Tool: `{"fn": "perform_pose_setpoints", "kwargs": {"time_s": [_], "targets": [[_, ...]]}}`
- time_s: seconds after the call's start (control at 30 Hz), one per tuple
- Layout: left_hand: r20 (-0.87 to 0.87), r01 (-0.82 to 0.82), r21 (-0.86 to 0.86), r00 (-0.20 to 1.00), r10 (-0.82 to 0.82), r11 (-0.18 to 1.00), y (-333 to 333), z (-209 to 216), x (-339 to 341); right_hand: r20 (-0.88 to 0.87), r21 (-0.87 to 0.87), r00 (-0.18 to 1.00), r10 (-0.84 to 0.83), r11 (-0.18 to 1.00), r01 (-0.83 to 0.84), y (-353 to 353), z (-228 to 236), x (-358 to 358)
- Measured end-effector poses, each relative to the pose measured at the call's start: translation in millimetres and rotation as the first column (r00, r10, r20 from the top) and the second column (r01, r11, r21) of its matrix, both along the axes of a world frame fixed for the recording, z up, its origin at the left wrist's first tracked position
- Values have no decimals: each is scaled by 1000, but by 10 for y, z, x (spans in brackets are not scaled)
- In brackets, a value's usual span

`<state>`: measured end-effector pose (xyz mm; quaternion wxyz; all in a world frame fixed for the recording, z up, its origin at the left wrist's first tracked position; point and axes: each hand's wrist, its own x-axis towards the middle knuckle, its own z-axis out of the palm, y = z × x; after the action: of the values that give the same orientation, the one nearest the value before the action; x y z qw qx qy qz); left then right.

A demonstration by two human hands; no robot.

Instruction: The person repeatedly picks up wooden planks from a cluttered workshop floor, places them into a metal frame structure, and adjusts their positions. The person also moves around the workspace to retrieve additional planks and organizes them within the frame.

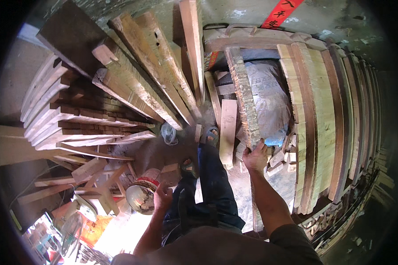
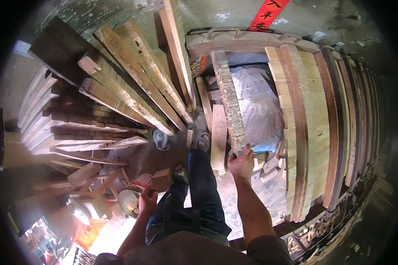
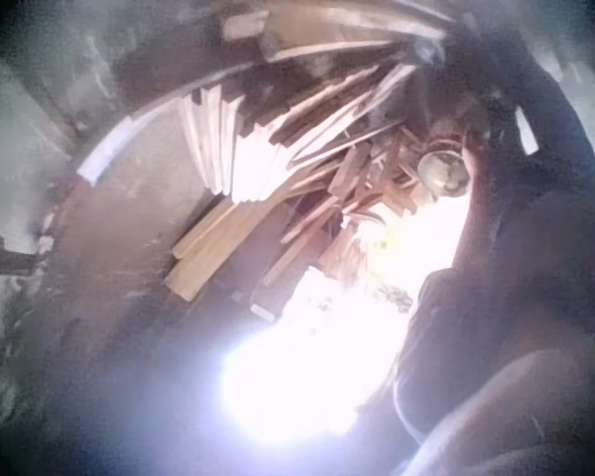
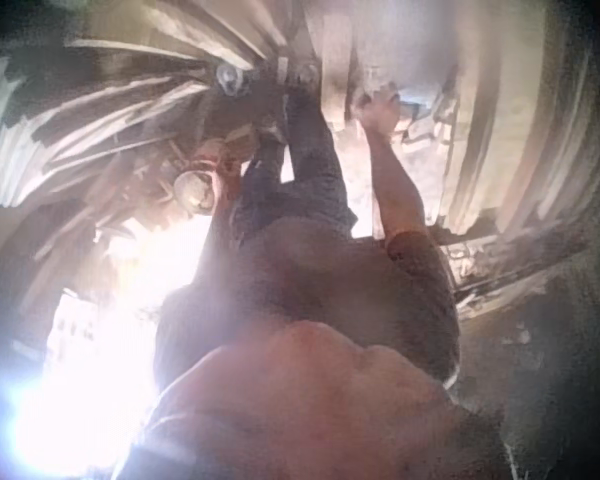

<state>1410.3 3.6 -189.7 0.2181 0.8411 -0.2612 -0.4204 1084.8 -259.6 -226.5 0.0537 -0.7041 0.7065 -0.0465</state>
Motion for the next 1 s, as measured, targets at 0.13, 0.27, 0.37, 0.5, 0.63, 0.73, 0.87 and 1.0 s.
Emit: {"fn": "perform_pose_setpoints", "kwargs": {"time_s": [0.13, 0.27, 0.37, 0.5, 0.63, 0.73, 0.87, 1.0], "targets": [[-46, -16, 45, 999, 18, 999, 161, 60, -64, 5, 85, 999, -50, 995, 50, -40, 51, 28], [-125, 37, 126, 992, -21, 991, 503, 12, -101, 10, 49, 999, -51, 997, 51, 5, -4, 1], [-160, 73, 209, 986, -39, 975, 899, -5, -109, 31, 38, 999, -35, 999, 33, 36, -10, -10], [-159, 181, 277, 977, -141, 944, 1298, 40, 29, -20, 168, 995, -94, 981, 96, 34, 90, 16], [-116, 324, 337, 946, -303, 884, 1606, 266, 227, 85, 379, 987, -135, 921, 93, 87, -146, -212], [47, 572, 40, 818, -573, 819, 2365, -193, 539, 122, 458, 964, -236, 875, 157, 230, 212, -116], [50, 643, 47, 763, -644, 765, 2852, -654, 786, 542, 225, 809, -226, 967, 120, 1391, 570, 27], [-100, 667, 142, 745, -660, 731, 2857, -753, 538, 785, 115, 620, -3, 983, -141, 3173, 453, -11]]}}
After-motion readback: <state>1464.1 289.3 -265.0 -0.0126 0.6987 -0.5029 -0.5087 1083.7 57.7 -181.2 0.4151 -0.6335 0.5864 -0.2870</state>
